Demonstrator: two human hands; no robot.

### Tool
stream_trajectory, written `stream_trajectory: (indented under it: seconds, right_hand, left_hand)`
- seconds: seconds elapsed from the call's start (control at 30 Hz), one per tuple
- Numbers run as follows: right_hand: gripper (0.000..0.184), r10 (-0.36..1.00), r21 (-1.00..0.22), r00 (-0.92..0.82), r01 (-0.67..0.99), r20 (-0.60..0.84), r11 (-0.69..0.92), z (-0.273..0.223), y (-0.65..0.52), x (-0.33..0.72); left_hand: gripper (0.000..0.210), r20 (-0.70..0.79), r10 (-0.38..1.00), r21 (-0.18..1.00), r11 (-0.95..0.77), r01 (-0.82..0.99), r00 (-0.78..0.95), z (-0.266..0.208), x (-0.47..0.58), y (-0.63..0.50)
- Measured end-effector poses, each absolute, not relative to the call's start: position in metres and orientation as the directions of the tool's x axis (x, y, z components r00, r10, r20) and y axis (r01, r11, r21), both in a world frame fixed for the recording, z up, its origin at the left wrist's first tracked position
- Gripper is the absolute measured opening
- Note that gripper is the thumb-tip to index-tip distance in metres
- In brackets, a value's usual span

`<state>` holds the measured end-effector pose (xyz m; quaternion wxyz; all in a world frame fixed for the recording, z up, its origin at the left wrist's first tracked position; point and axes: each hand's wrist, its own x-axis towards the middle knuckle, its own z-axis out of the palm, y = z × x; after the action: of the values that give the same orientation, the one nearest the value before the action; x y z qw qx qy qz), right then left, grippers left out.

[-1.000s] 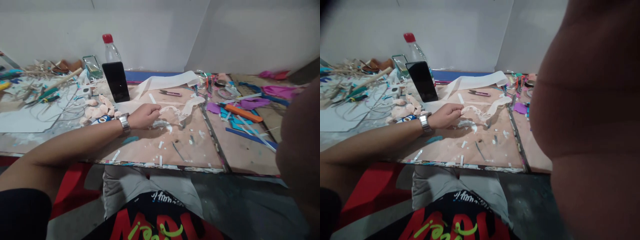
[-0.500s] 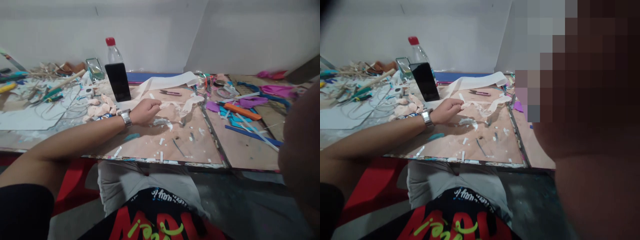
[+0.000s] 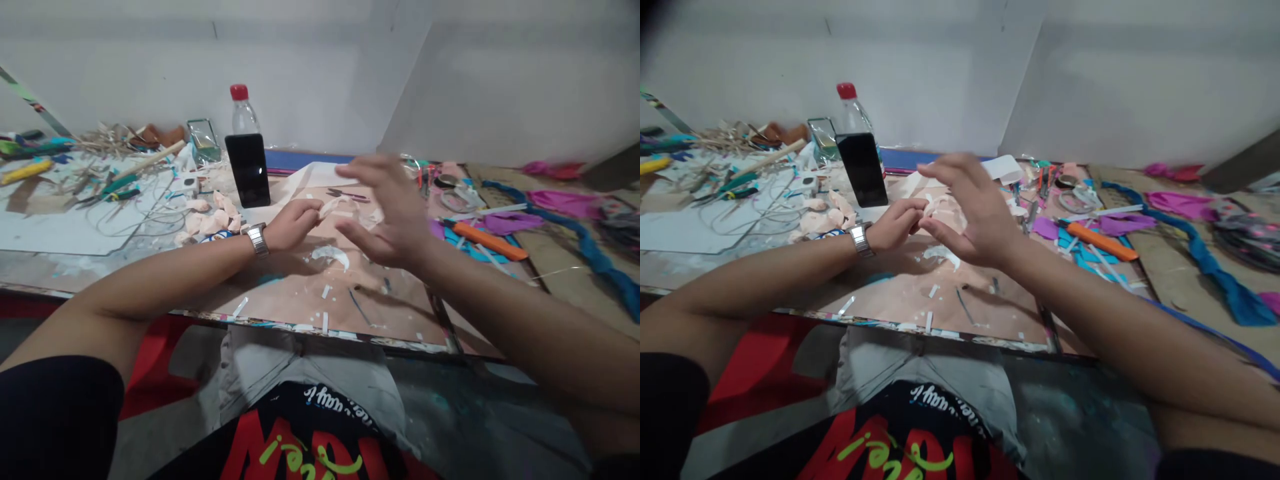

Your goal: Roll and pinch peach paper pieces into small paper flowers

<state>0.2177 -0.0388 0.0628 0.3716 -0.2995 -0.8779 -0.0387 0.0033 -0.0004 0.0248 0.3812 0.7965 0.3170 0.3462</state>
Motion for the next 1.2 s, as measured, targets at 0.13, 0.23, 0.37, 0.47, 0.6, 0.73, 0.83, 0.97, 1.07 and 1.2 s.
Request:
stream_trajectory:
  seconds: [0.13,0.23,0.37,0.47,0.6,0.73,0.83,0.97,1.07,1.2]
  right_hand:
    - [0.048,0.540,-0.165,-0.504,0.610,0.675,0.775,0.025,-0.008,0.220]
    - [0.041,0.638,-0.305,-0.441,0.615,0.631,0.727,-0.001,0.000,0.221]
    - [0.042,0.661,-0.409,-0.404,0.550,0.633,0.728,-0.012,-0.004,0.221]
    - [0.038,0.689,-0.475,-0.368,0.522,0.624,0.709,-0.015,-0.003,0.222]
    - [0.032,0.692,-0.490,-0.376,0.504,0.617,0.711,-0.022,0.003,0.223]
    - [0.031,0.679,-0.482,-0.417,0.488,0.604,0.728,-0.025,0.005,0.222]
    - [0.031,0.674,-0.477,-0.430,0.483,0.601,0.734,-0.026,0.005,0.221]
    - [0.030,0.679,-0.472,-0.416,0.499,0.605,0.726,-0.026,0.005,0.222]
    - [0.031,0.688,-0.473,-0.409,0.511,0.600,0.717,-0.026,0.006,0.222]
    - [0.031,0.696,-0.481,-0.406,0.515,0.592,0.710,-0.027,0.007,0.221]
  left_hand:
    - [0.025,0.247,0.776,0.840,-0.470,0.271,0.580,0.025,0.003,0.005]
    - [0.025,0.184,0.751,0.845,-0.450,0.288,0.634,0.024,0.005,0.011]
    - [0.033,0.117,0.751,0.838,-0.426,0.341,0.650,0.023,0.008,0.012]
    - [0.039,0.065,0.748,0.831,-0.407,0.379,0.660,0.029,0.004,0.009]
    - [0.039,0.149,0.829,0.469,-0.539,0.700,0.539,0.046,-0.030,0.011]
    - [0.061,0.011,0.970,-0.065,-0.242,0.968,0.243,0.053,-0.081,0.026]
    - [0.074,-0.160,0.983,-0.118,-0.112,0.987,0.092,0.047,-0.103,0.037]
    - [0.083,-0.182,0.983,-0.095,-0.055,0.994,0.037,0.036,-0.109,0.051]
    - [0.085,-0.179,0.984,-0.081,-0.017,0.997,0.002,0.032,-0.111,0.061]
    - [0.088,-0.165,0.986,-0.068,-0.002,0.998,-0.009,0.026,-0.114,0.073]
